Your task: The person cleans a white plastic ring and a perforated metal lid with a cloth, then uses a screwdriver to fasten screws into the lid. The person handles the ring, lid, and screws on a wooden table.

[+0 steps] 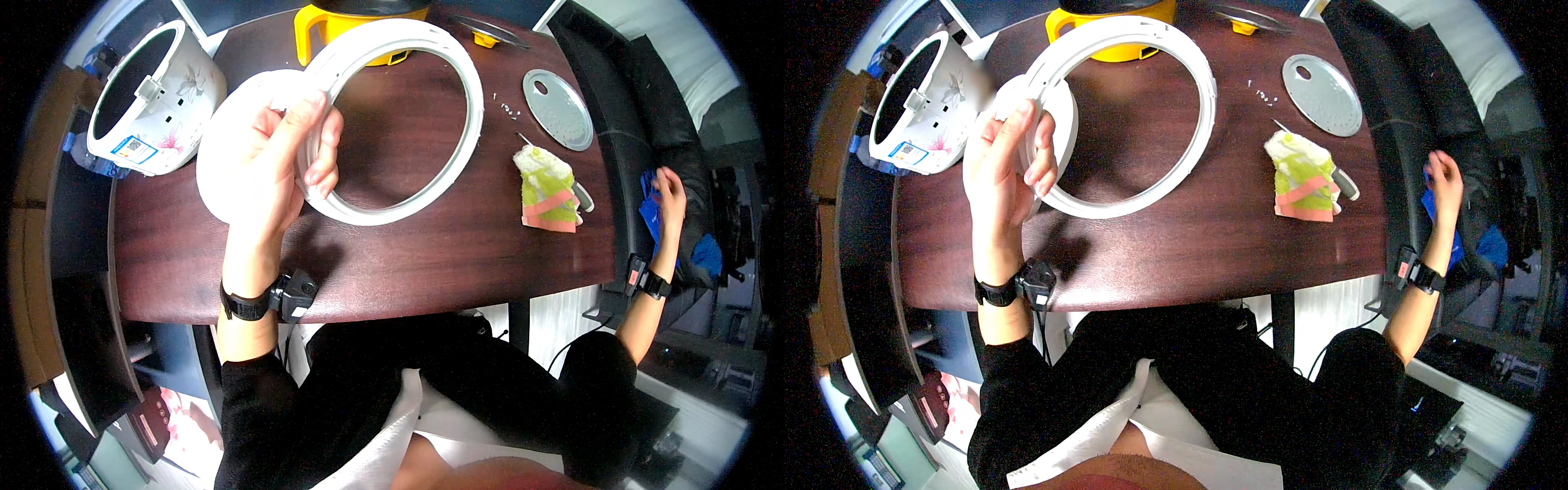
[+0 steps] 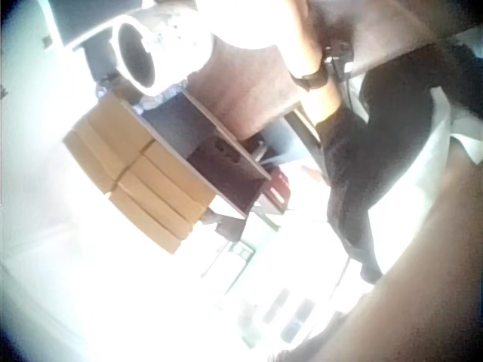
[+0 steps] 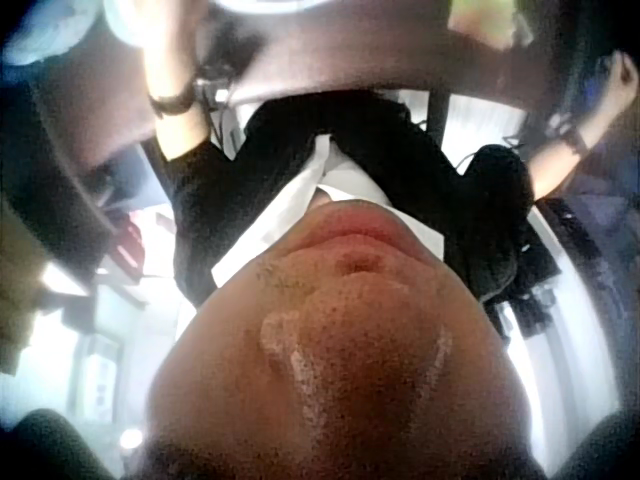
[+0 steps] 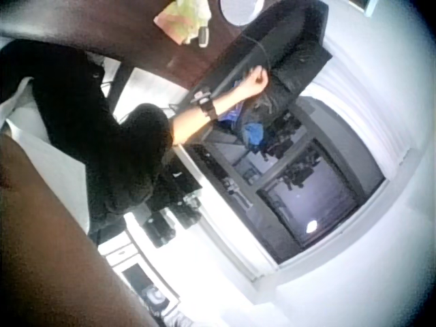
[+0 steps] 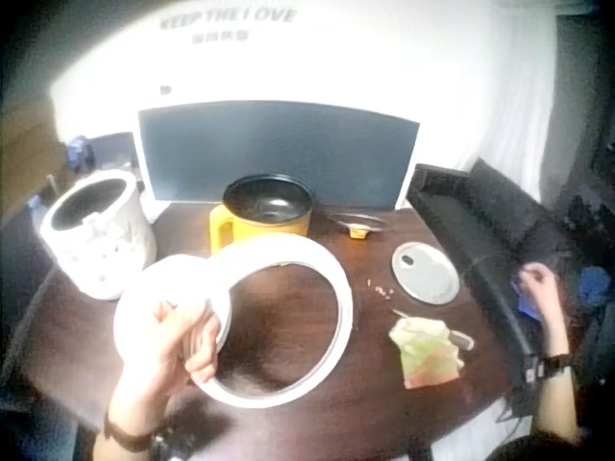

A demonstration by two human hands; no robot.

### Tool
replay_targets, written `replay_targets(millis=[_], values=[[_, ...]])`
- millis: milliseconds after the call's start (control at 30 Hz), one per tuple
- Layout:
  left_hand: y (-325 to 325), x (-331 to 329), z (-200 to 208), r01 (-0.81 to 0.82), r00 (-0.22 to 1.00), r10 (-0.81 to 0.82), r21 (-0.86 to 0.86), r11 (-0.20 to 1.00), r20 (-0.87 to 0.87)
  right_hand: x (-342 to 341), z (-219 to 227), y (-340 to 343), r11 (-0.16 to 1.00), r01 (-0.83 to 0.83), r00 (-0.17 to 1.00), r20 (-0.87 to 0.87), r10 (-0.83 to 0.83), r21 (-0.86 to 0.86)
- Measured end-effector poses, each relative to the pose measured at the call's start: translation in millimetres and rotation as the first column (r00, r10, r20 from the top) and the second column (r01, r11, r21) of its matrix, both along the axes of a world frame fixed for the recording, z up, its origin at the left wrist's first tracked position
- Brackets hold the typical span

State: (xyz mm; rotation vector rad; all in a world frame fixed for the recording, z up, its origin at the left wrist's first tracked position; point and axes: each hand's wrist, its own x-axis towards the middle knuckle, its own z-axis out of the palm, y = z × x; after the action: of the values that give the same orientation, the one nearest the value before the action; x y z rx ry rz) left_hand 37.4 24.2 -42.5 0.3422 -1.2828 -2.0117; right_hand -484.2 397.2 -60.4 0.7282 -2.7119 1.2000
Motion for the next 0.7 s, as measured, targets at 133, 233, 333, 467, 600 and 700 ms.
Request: replay_targets(millis=[133, 233, 333, 467, 600, 700], values=[[4, 0, 5, 0.089, 0.995, -0.085, 0.079, 0.993, -0.054, 130, 35, -109, 0.823, -0.388, 0.754, 0.37, 0.542, -0.415], [-2, 3, 0, 0.184, 0.98, -0.166, 0.179, 0.966, -0.108, 201, 38, -173, 0.606, -0.413, 0.279, 0.538, 0.795, -0.68], [-5, 5, -3, 0.21, 0.975, -0.181, 0.266, 0.941, -0.132, 253, 33, -212, 0.482, -0.405, -0.132, 0.571, 0.81, -0.777], [-13, 8, -5, 0.246, 0.964, -0.193, 0.336, 0.909, -0.184, 279, 24, -230, 0.297, -0.203, -0.37, 0.354, 0.859, -0.933], [-13, 6, -5, 0.268, 0.958, -0.204, 0.378, 0.886, -0.201, 285, 22, -236, 0.151, -0.154, -0.42, 0.203, 0.885, -0.976], [-14, 7, -7, 0.257, 0.961, -0.195, 0.375, 0.891, -0.194, 283, 20, -235, 0.172, -0.187, -0.318, 0.226, 0.921, -0.967]])
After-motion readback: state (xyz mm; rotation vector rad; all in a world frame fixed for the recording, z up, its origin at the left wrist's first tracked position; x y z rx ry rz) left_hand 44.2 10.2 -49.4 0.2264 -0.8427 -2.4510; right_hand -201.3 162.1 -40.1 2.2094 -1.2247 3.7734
